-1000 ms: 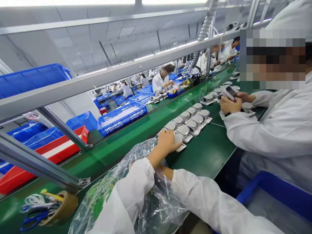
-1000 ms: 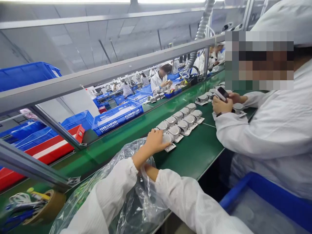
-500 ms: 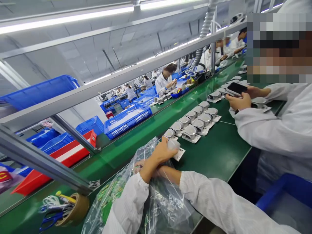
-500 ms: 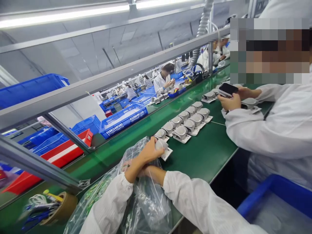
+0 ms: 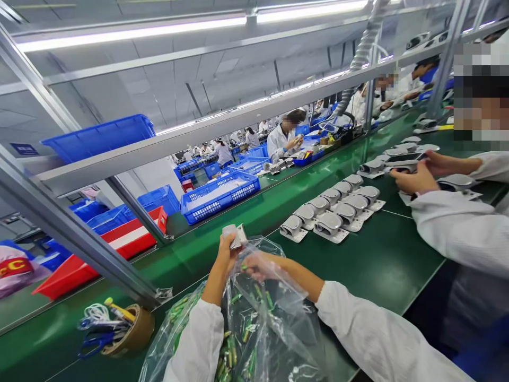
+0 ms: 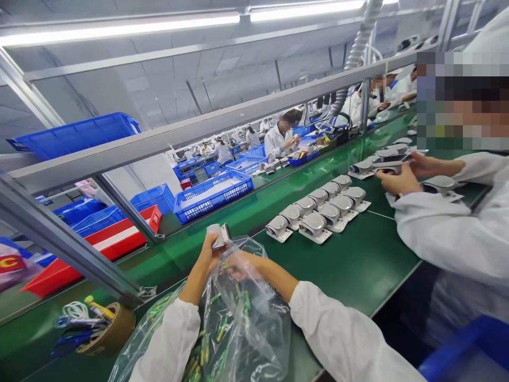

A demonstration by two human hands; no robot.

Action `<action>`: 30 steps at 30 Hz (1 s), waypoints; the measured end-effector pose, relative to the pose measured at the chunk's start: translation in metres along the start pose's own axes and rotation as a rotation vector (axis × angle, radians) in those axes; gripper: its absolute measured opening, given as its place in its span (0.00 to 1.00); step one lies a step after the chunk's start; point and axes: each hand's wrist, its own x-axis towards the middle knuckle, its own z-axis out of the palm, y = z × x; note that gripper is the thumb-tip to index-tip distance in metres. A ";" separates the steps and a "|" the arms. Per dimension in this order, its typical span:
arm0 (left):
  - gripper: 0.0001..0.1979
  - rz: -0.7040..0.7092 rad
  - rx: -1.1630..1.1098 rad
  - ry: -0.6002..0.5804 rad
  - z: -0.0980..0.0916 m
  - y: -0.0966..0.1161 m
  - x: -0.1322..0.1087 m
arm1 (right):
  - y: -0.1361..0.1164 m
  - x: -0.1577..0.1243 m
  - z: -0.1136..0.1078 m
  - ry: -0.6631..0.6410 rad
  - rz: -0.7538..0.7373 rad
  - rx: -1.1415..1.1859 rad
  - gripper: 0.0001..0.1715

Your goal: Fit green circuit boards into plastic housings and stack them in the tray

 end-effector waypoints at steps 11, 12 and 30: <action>0.38 0.235 -0.001 0.095 -0.023 -0.027 -0.002 | -0.036 -0.012 -0.011 0.246 -0.234 0.363 0.16; 0.39 0.267 0.018 0.100 -0.021 -0.028 -0.003 | -0.037 -0.014 -0.010 0.257 -0.244 0.346 0.15; 0.36 0.115 0.096 -0.075 -0.015 -0.052 -0.005 | -0.019 -0.008 -0.037 0.668 -0.504 -0.575 0.24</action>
